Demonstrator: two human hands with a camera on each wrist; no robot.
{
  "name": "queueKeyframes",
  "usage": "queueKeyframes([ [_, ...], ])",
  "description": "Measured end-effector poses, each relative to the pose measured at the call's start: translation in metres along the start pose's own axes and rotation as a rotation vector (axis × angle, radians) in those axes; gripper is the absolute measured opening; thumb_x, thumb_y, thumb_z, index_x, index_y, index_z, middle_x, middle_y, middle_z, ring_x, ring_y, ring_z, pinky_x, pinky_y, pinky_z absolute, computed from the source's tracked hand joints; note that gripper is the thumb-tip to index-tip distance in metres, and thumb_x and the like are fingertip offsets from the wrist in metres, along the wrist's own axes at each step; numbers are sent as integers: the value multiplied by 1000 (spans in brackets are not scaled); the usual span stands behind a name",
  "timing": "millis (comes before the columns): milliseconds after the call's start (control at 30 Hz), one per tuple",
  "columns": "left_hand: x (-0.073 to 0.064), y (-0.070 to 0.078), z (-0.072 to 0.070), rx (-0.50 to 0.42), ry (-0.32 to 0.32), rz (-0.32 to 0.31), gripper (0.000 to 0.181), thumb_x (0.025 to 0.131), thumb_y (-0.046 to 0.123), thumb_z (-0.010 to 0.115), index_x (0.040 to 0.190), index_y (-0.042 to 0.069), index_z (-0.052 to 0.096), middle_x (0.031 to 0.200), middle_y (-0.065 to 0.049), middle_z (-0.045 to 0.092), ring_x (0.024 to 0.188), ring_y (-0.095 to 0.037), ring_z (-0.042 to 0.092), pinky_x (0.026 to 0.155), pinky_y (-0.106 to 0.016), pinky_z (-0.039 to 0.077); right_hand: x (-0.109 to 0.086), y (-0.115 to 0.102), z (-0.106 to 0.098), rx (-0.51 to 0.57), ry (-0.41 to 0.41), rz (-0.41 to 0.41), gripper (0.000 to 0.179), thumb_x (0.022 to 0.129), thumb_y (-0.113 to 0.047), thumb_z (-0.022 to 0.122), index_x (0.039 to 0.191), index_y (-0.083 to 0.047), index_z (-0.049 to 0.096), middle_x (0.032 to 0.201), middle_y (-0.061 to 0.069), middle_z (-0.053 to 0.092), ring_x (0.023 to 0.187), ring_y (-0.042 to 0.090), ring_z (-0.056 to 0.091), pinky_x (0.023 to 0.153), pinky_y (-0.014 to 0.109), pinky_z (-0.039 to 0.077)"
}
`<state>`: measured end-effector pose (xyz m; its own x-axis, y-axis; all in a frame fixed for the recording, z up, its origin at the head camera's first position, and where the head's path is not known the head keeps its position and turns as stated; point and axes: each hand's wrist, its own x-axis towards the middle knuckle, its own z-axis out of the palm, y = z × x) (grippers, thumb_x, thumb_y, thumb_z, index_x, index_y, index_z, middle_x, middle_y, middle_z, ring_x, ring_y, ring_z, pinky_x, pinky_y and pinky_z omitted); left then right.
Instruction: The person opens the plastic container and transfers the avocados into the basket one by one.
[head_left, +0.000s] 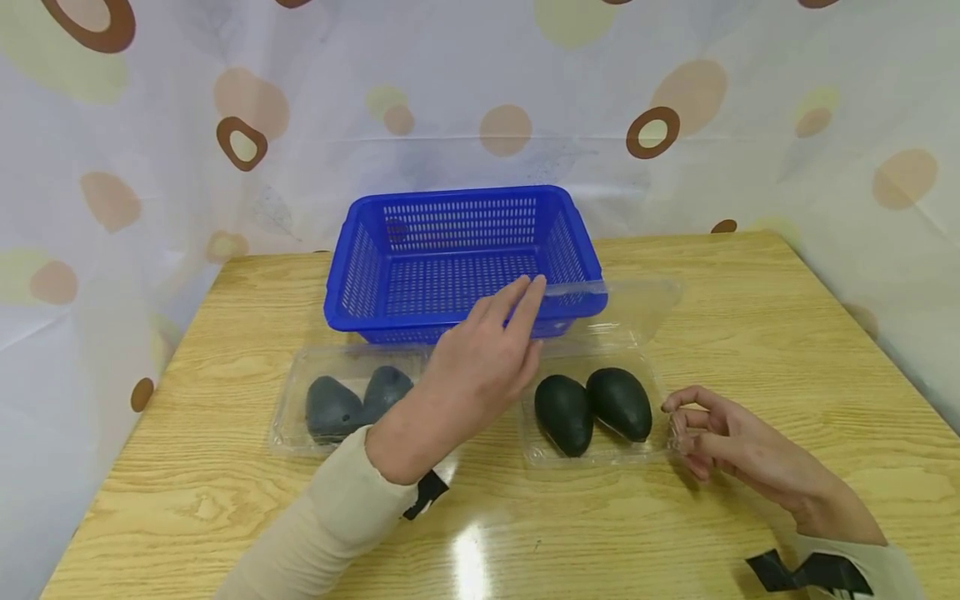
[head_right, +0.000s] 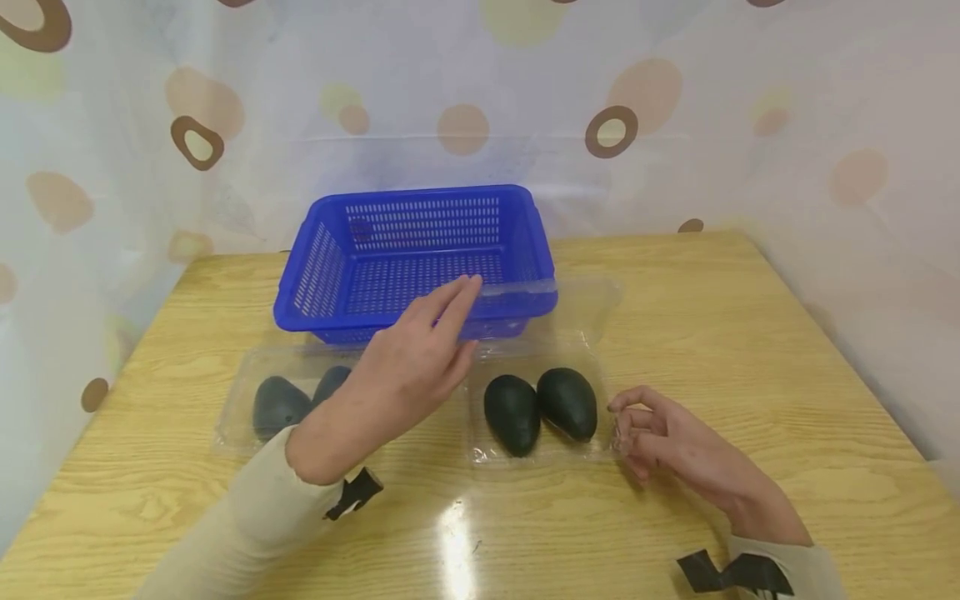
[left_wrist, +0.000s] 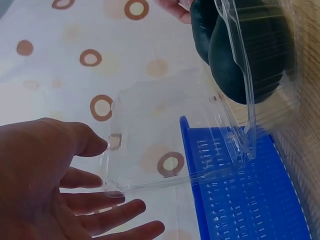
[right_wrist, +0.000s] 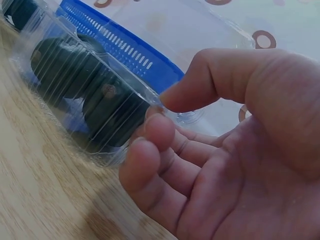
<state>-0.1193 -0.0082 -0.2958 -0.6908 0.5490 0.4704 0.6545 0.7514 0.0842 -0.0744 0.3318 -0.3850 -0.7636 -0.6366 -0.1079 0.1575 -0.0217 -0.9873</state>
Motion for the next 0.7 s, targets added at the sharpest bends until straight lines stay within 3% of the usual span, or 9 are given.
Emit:
queueKeyframes([
  [67,-2,-2,0,-2,12,-4,60,99,25,58,152,5,37,150,-15,48,126,-30,58,75,-38,62,-1,0,0,-14,-6,5,28,103,5,34,131,3,31,89,-2,57,62,35,37,57,45,47],
  [300,-9,-7,0,39,138,39,60,94,21,62,147,1,43,149,-19,48,128,-33,56,104,-44,52,-5,0,-4,-34,-39,17,33,101,7,35,134,2,31,92,0,57,64,37,37,58,44,48],
  [700,-24,-2,3,32,211,114,46,92,15,61,135,1,56,132,-16,59,126,-31,55,110,-41,46,-6,1,-6,-31,-60,30,33,102,6,35,135,1,31,91,-1,58,63,40,34,56,45,47],
])
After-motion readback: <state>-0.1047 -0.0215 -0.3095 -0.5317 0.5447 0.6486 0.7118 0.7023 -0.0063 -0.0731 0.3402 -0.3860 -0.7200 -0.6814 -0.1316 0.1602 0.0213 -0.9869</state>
